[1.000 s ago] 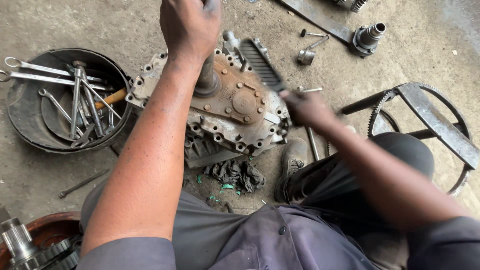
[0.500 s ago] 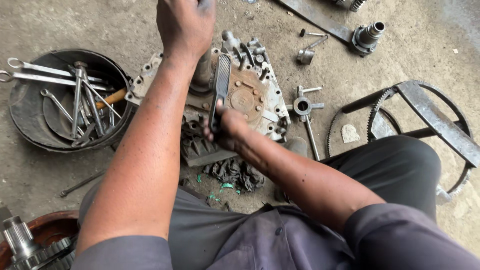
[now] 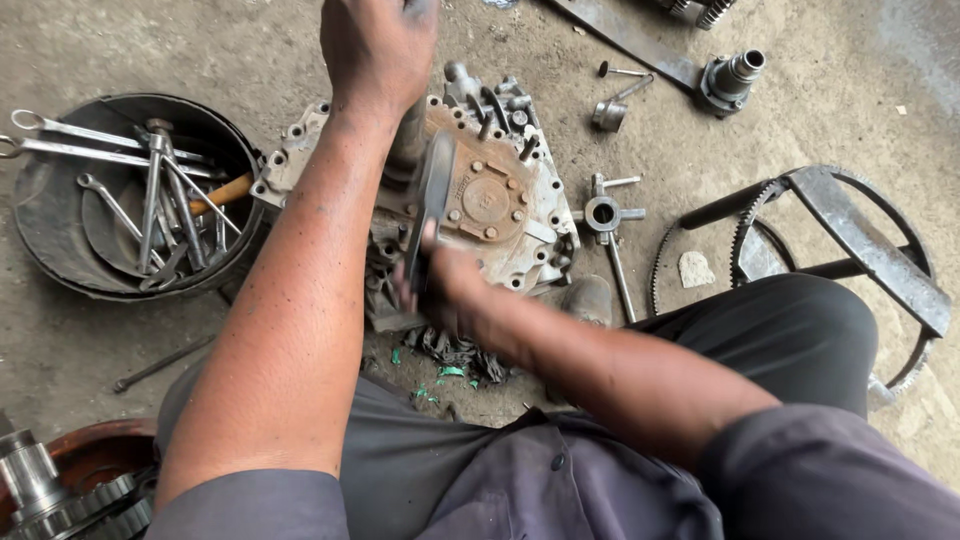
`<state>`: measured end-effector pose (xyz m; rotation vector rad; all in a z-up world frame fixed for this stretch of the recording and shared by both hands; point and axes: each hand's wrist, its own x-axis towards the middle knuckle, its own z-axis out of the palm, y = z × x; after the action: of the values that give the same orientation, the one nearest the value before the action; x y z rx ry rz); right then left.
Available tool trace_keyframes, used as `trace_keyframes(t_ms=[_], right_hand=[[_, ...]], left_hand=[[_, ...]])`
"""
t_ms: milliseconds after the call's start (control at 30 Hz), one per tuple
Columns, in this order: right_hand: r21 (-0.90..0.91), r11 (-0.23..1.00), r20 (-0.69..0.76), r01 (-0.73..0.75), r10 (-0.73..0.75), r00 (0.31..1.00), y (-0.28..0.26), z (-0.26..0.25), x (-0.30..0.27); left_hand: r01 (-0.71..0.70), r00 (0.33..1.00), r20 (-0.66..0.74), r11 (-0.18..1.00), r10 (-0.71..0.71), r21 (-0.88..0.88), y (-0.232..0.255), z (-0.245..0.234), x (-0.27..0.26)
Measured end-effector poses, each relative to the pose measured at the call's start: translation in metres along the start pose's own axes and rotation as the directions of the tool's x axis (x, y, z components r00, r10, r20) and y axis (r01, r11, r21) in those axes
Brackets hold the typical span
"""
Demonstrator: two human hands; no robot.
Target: The person cleans the surfaces of a metal transmission casing using a wire brush and a metal file while seated.
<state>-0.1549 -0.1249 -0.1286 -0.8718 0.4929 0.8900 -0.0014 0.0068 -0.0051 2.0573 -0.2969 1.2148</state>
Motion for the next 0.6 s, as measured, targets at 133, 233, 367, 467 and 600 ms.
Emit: trace_keyframes(t_ms=[133, 233, 367, 467, 600], right_hand=[[0.008, 0.992, -0.092, -0.126, 0.126, 0.988, -0.004, 0.016, -0.034], [0.292, 0.942, 0.108, -0.168, 0.142, 0.984, -0.043, 0.023, -0.010], [0.055, 0.995, 0.141, -0.084, 0.075, 0.987, -0.031, 0.002, -0.004], [-0.224, 0.964, -0.010, -0.142, 0.143, 0.990, -0.010, -0.013, -0.019], [0.035, 0.985, 0.020, -0.168, 0.167, 0.986, -0.047, 0.008, -0.018]], left_hand=[[0.118, 0.992, 0.026, 0.992, -0.119, 0.048, -0.004, 0.007, 0.003], [0.029, 1.000, -0.013, 0.997, -0.028, 0.072, -0.008, 0.008, -0.001], [-0.008, 0.999, 0.037, 1.000, 0.007, 0.018, -0.010, 0.005, -0.002], [0.042, 0.999, 0.034, 0.999, -0.043, 0.024, -0.010, 0.007, 0.003], [0.110, 0.992, 0.055, 0.992, -0.113, 0.054, -0.003, 0.006, 0.006]])
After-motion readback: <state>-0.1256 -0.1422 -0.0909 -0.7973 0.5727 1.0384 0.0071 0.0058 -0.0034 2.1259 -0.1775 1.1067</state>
